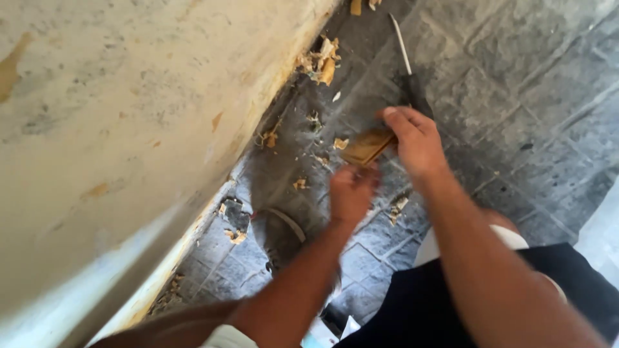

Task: Scraping and prying debris from a wall and floor junction using a screwdriver and collecting it by hand.

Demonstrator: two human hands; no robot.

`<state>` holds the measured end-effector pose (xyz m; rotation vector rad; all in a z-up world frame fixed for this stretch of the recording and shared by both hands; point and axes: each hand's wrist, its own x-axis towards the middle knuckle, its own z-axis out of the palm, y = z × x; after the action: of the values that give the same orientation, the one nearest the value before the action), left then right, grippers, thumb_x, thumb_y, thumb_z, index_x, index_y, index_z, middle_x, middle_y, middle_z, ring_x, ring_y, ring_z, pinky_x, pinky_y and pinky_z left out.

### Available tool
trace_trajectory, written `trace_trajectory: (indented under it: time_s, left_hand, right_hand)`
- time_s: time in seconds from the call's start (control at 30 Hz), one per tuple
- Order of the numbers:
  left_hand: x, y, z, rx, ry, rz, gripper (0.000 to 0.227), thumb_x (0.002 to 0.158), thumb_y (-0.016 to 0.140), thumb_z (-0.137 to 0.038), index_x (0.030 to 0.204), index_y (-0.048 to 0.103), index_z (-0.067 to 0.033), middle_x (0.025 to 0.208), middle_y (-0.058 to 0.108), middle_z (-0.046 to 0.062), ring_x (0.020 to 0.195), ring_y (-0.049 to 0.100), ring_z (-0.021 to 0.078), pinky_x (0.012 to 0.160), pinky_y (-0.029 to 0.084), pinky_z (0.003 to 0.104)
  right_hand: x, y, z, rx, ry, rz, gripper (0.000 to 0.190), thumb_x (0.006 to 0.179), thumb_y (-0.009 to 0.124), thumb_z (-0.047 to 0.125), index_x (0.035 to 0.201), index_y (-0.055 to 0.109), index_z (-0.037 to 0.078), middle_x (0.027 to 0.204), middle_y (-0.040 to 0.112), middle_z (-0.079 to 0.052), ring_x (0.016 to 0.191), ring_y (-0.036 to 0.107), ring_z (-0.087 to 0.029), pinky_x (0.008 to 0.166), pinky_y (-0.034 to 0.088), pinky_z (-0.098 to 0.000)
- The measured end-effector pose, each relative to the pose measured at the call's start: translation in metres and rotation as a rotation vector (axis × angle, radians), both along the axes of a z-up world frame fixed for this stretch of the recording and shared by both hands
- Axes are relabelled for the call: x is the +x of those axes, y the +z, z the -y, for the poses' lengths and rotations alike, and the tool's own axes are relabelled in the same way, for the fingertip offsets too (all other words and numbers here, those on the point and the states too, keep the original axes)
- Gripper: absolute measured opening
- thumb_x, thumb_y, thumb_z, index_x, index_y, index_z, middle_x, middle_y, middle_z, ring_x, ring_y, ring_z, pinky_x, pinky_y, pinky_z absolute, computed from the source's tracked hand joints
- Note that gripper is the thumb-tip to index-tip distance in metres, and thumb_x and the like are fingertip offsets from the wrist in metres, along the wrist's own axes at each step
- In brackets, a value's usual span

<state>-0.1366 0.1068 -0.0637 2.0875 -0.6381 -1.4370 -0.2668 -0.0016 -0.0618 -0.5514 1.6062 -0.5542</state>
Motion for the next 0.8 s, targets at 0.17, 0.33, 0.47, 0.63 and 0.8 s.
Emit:
trace_trajectory:
  time_s: [0.17,0.33,0.47,0.63,0.8]
  left_hand:
    - [0.053,0.079,0.052,0.064,-0.248,0.025,0.022,0.091,0.067,-0.031,0.076,0.078,-0.019,0.057,0.071,0.006,0.061,0.077,0.0217,0.061,0.061,0.034]
    - [0.043,0.122,0.064,0.078,-0.47,0.031,0.037,0.089,0.061,-0.043,0.059,0.072,-0.0232,0.046,0.064,0.002,0.055,0.075,0.0199,0.059,0.061,0.033]
    - [0.019,0.153,0.083,0.019,-0.471,-0.065,0.037,0.097,0.063,-0.036,0.069,0.073,-0.0146,0.053,0.068,0.008,0.06,0.074,0.0215,0.063,0.059,0.033]
    - [0.004,0.184,0.117,-0.217,-0.517,-0.072,0.049,0.109,0.072,-0.044,0.072,0.075,-0.0123,0.058,0.071,0.01,0.062,0.072,0.0201,0.066,0.059,0.035]
    - [-0.007,0.218,0.142,-0.183,-0.563,0.048,0.043,0.098,0.085,-0.048,0.077,0.08,-0.0104,0.067,0.075,0.012,0.07,0.07,0.02,0.074,0.058,0.038]
  right_hand:
    - [-0.014,0.074,0.008,-0.015,0.372,0.314,0.045,0.094,0.087,0.044,0.125,0.083,0.012,0.112,0.077,-0.01,0.113,0.071,-0.027,0.088,0.061,-0.0486]
    - [-0.039,0.079,0.011,-0.133,0.651,0.255,0.022,0.093,0.091,0.038,0.1,0.087,0.018,0.08,0.07,0.003,0.082,0.065,-0.013,0.072,0.055,-0.035]
    - [-0.048,0.098,0.02,-0.122,0.446,0.218,0.014,0.093,0.091,0.025,0.104,0.088,0.018,0.08,0.069,0.004,0.075,0.065,-0.01,0.062,0.053,-0.0279]
    - [-0.05,0.079,0.011,-0.086,0.052,0.291,0.021,0.093,0.091,0.02,0.109,0.085,0.008,0.086,0.077,-0.004,0.072,0.075,-0.015,0.065,0.063,-0.0283]
    - [-0.053,0.106,0.011,-0.067,-0.184,0.302,0.037,0.099,0.086,0.018,0.129,0.079,-0.002,0.106,0.077,-0.014,0.088,0.079,-0.026,0.079,0.069,-0.0411]
